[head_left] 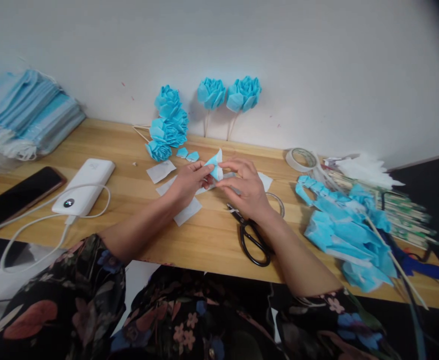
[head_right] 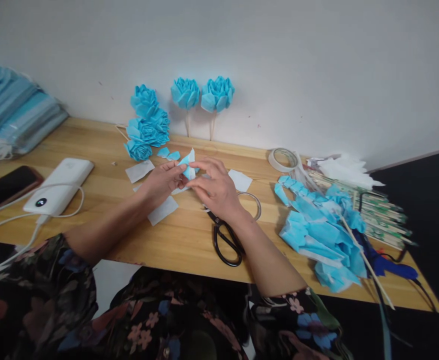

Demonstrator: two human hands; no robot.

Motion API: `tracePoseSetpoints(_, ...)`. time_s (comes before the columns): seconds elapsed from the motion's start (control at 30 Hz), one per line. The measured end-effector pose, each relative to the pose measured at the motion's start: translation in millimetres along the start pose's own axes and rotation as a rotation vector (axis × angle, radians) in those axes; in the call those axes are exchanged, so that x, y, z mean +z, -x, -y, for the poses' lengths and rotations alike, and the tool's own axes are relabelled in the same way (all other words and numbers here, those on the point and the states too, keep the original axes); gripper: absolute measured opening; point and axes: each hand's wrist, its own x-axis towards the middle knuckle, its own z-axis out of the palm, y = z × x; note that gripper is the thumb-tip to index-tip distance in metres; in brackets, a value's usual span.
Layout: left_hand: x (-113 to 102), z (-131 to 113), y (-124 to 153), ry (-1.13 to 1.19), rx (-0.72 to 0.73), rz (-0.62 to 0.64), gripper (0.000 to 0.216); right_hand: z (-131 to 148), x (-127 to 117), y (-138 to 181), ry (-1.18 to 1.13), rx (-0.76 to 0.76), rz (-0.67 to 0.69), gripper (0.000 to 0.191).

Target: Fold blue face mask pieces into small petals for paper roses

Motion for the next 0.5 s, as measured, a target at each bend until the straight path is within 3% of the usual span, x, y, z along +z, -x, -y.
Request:
tracePoseSetpoints(0.3, 7.5, -3.0, 6.6, -0.002, -0.059, 0.003, 0.025, -8.4, -1.3, 1.2, 0.052, 0.070, -0.026, 0.036)
tracePoseSetpoints(0.5, 6.1, 0.1, 8.3, -0.011, -0.056, 0.051, 0.025, -9.3, 2.6, 2.5, 0.034, 0.070, -0.020, 0.022)
